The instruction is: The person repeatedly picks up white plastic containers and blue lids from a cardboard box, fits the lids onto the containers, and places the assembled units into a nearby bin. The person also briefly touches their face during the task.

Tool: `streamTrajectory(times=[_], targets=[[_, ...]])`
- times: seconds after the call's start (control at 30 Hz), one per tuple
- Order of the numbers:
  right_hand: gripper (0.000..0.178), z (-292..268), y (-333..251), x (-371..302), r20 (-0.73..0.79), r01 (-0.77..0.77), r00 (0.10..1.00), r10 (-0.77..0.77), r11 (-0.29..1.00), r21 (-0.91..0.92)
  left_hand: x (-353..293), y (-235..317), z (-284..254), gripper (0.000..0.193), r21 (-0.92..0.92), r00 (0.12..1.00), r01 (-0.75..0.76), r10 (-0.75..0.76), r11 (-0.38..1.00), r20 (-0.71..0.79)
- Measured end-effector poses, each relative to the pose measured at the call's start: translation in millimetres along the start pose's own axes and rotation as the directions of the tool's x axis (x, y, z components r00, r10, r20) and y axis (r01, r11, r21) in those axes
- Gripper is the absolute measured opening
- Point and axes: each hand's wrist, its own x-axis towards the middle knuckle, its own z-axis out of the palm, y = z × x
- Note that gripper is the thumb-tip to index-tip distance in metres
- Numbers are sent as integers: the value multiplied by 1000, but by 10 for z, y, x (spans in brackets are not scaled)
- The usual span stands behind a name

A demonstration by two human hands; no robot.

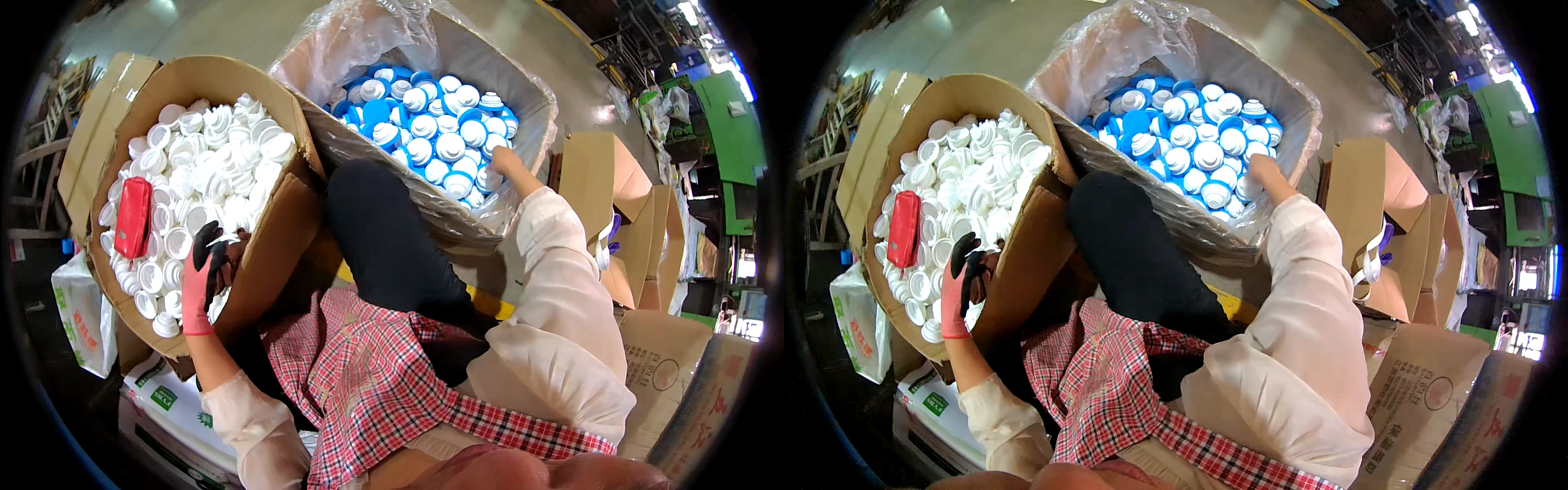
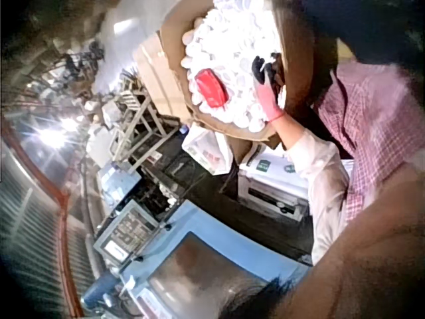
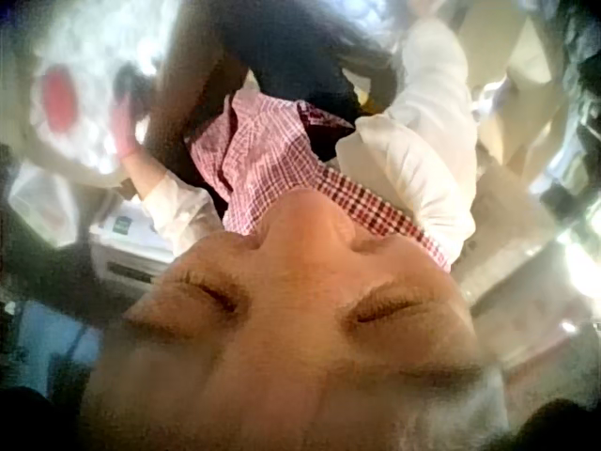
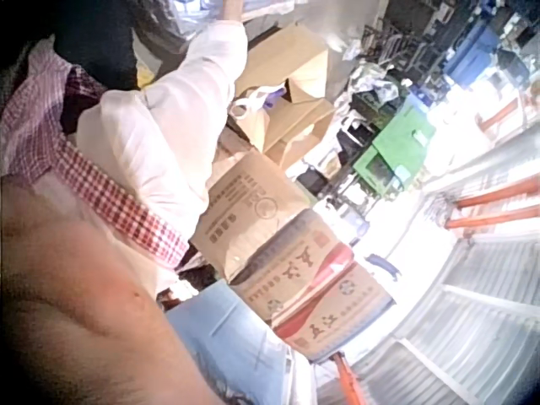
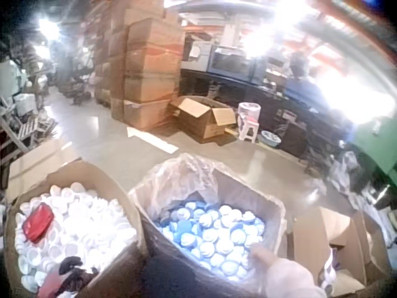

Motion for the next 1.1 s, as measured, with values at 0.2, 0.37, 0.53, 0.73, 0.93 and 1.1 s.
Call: streamTrajectory(times=[0.2, 0.37, 0.53, 0.73, 0.93, 1.1], targets=[[19, -689, -547, -605, -454, 287, 878, -150, 925, 250, -72, -62, 63, 48, 700, 994, -62, 104, 712, -17], [14, -1403, -1623, -1170, -615, 620, 693, -375, 745, 245, -127, -191, 47, 55, 705, 997, -46, 79, 708, -15], [14, -1790, -3113, -1691, -610, 932, 363, -704, 263, 251, -68, -364, 24, 47, 704, 998, -25, 63, 709, -28], [15, -1517, -4659, -1477, -337, 987, 151, -929, 122, 106, -126, -470, 155, 38, 680, 985, -60, 152, 731, -77], [23, -1165, -4984, -1547, 72, 985, 75, -995, 63, -159, -185, -686, 81, 38, 611, 985, -35, 131, 791, -113], [23, -1210, -4817, -1701, 41, 991, 135, -990, 134, -12, -31, -356, 251, 36, 581, 994, 87, -35, 809, -100]])
